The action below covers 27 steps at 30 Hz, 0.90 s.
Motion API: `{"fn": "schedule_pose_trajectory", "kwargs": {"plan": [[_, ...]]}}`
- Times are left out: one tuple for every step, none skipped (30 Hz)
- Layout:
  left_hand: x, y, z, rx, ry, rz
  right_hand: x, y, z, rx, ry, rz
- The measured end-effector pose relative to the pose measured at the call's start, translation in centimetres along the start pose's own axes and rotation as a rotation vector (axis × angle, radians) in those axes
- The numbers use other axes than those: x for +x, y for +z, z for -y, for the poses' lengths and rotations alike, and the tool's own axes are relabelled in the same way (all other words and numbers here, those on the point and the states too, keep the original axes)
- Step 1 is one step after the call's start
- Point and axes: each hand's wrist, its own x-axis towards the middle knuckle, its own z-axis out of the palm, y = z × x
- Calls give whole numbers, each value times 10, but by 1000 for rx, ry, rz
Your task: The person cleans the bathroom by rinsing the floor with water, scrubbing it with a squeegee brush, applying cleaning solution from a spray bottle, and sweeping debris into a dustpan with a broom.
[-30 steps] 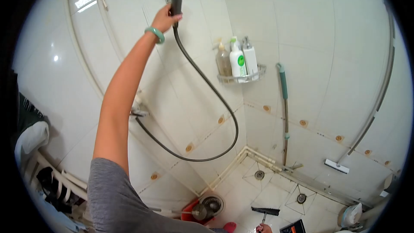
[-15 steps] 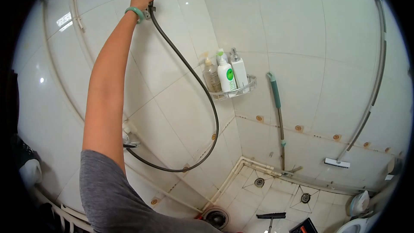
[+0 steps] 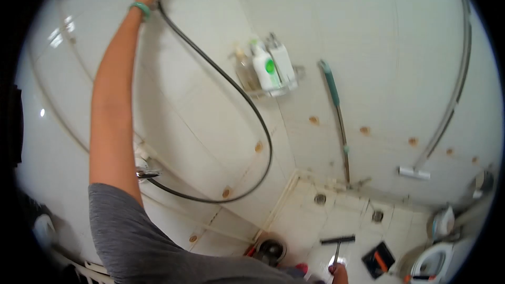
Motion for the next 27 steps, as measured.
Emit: {"fn": "schedule_pose_trajectory", "kwargs": {"plan": [[12,5,17,-2,57,46,-23,14,-8,-52,-52,0],[1,2,4,30,0,19,-41,24,-14,-104,-91,2],[24,17,40,-87,-78,112,-57,31,-23,-164,-123,-11],[15,13,25,69,118,21,-72,38,-29,-227,-150,-37],[9,18,14,158,154,-38,-86,43,-38,-289,-160,-73],[-13,17,-8,276,129,-126,-103,47,-50,-336,-157,-117],[-31,1,-31,387,62,-246,-120,54,-59,-359,-153,-138],[-49,-13,-52,462,-40,-356,-139,66,-65,-346,-157,-132],[-66,-6,-74,493,-129,-412,-167,79,-63,-371,-210,-97],[-76,-8,-90,491,-164,-439,-106,45,-59,170,89,80],[-86,-5,-99,404,-111,-434,-105,36,-62,105,11,-5],[-94,24,-106,401,-117,-402,-106,40,-65,30,-45,-92],[-109,38,-107,271,356,-421,-119,49,-68,34,-41,-109],[-131,46,-113,126,825,-429,-144,61,-67,-218,-141,-239],[-187,38,-169,50,571,-171,-161,66,-67,-472,-235,-365],[-222,60,-183,-90,637,-51,-171,69,-67,-481,-209,-381],[-255,75,-202,-233,702,57,-178,68,-65,-557,-231,-396],[-302,72,-236,-296,589,280,-181,62,-66,-636,-252,-409],[-338,70,-251,-360,610,502,-177,51,-69,-601,-280,-403],[-374,88,-244,-293,768,383,-183,44,-71,-607,-274,-412],[-409,88,-256,-400,773,478,-193,39,-71,-597,-291,-384],[-445,87,-268,-506,768,577,-203,33,-72,-590,-306,-357],[-477,82,-279,-527,714,672,-211,24,-72,-629,-324,-365],[-508,82,-285,-548,660,764,-225,19,-71,-639,-321,-372],[-534,85,-287,-578,616,881,-242,18,-72,-648,-349,-365],[-559,91,-289,-610,569,995,-255,14,-74,-656,-378,-359],[-584,96,-292,-625,472,1125,-262,4,-76,-696,-393,-357]]}}
